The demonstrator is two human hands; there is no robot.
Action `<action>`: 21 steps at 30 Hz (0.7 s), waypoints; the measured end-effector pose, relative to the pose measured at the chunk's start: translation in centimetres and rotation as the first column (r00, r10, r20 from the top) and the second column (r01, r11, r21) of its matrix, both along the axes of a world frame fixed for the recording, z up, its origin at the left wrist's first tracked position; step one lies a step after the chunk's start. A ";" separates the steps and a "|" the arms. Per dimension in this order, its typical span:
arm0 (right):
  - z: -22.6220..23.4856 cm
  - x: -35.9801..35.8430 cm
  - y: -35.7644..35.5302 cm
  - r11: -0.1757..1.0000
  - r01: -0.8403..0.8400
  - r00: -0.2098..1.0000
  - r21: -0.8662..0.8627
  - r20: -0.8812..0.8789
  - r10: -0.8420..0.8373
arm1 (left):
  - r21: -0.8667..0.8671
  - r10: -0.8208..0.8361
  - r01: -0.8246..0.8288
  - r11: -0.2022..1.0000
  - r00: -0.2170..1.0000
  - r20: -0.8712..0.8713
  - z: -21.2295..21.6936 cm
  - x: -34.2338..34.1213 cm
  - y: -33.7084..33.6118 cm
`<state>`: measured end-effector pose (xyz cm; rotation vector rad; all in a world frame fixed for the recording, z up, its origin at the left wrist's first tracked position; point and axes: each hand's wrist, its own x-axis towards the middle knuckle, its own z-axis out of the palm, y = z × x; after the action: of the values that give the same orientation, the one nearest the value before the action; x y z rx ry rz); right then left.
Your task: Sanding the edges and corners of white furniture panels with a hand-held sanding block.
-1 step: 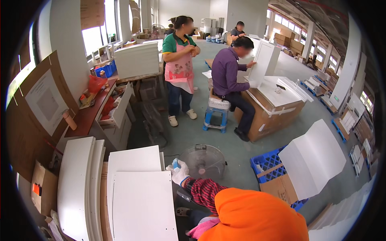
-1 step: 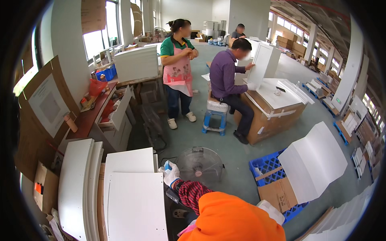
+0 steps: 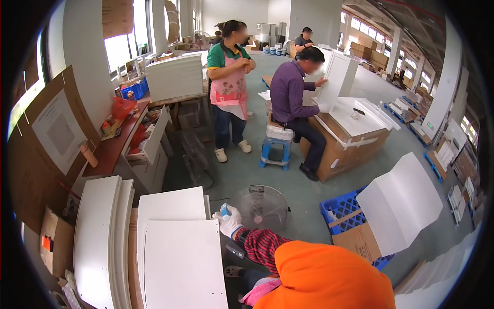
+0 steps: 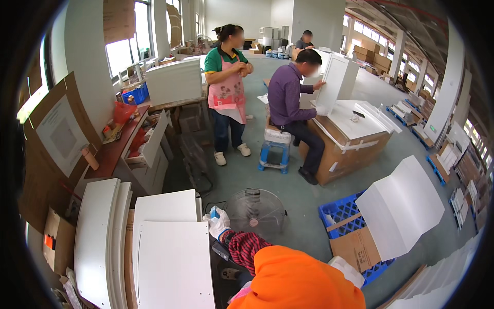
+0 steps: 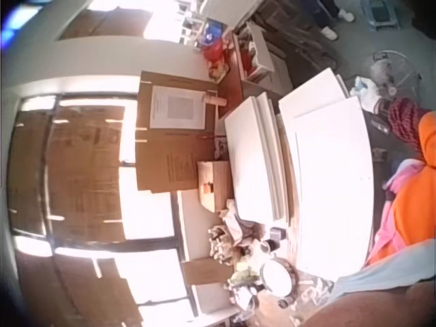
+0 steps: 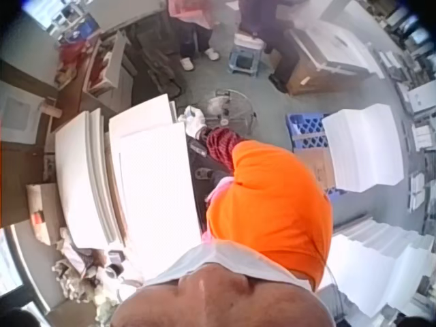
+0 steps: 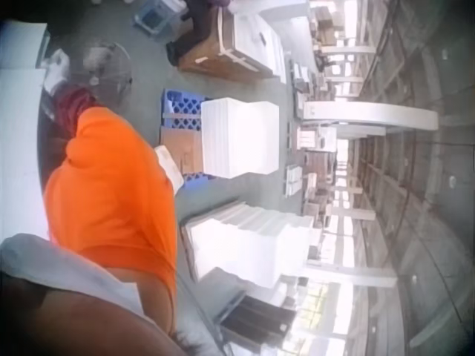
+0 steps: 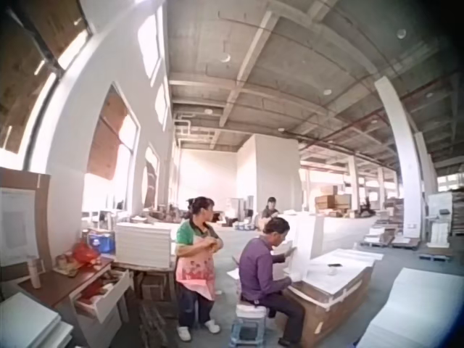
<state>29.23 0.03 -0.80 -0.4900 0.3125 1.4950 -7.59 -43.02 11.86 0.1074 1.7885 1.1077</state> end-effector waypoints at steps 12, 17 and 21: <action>8.4 -1.5 -2.0 0.985 -0.172 0.903 -0.013 0.397 0.163 | -0.048 0.035 -0.034 0.998 0.999 0.037 1.2 -0.5 -1.6; 8.3 -5.9 -5.3 0.613 -0.737 0.675 0.286 0.255 0.693 | -0.081 0.038 -0.033 0.996 0.997 0.063 1.5 -0.8 -1.6; 6.8 -8.4 -9.4 0.347 -0.882 0.435 0.319 0.268 0.860 | -0.107 0.060 -0.050 0.993 0.995 0.085 2.0 -1.2 -1.6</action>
<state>20.87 -9.33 6.02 -0.3383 -0.4366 2.5465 -8.75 -44.59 13.82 -0.0536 1.7753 1.0393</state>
